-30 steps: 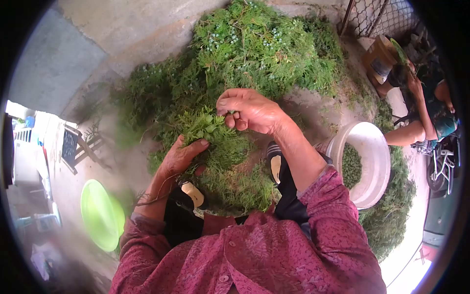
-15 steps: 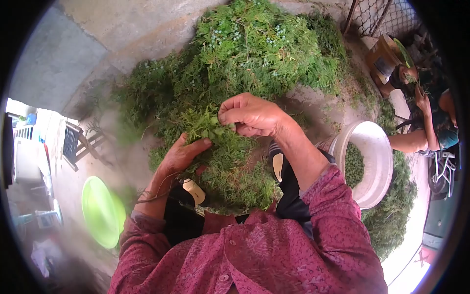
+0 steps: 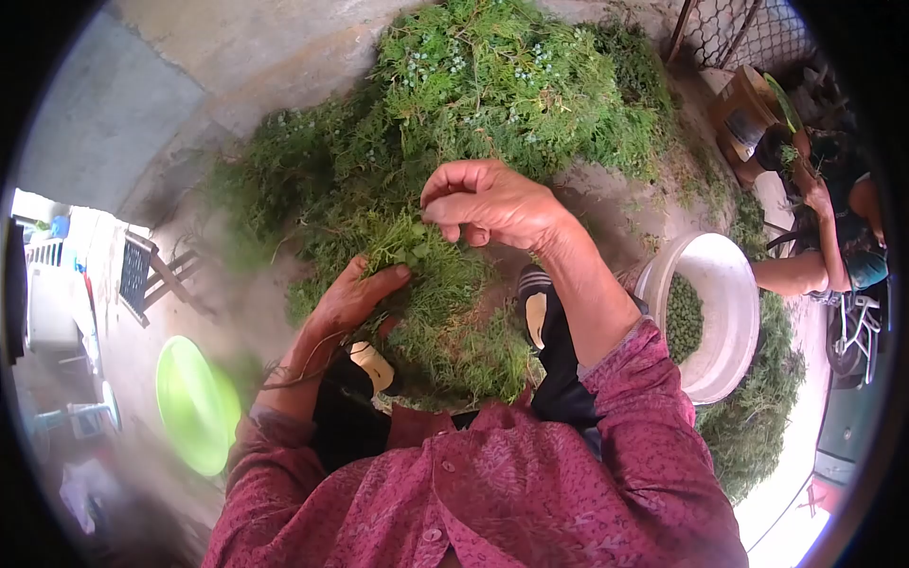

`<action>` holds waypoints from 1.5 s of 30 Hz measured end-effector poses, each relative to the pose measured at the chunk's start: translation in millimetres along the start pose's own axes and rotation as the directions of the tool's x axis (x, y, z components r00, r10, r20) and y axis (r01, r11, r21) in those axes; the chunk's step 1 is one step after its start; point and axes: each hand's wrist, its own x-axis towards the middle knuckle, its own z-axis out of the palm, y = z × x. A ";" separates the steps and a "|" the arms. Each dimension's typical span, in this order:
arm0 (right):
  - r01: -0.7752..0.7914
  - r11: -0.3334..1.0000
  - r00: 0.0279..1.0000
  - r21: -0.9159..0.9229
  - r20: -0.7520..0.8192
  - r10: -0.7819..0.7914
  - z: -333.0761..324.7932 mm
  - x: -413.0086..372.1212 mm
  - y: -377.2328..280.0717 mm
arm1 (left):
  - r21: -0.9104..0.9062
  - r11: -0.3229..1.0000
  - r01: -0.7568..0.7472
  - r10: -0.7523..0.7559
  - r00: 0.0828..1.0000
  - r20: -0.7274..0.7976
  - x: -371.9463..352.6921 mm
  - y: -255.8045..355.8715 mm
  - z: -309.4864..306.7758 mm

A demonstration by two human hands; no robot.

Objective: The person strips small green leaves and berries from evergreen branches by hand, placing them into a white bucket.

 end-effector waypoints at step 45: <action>-0.044 0.989 0.996 -0.138 -0.089 0.032 4.4 8.4 18.2 | -0.057 0.998 0.033 -0.034 0.999 -0.014 11.4 -0.6 -11.7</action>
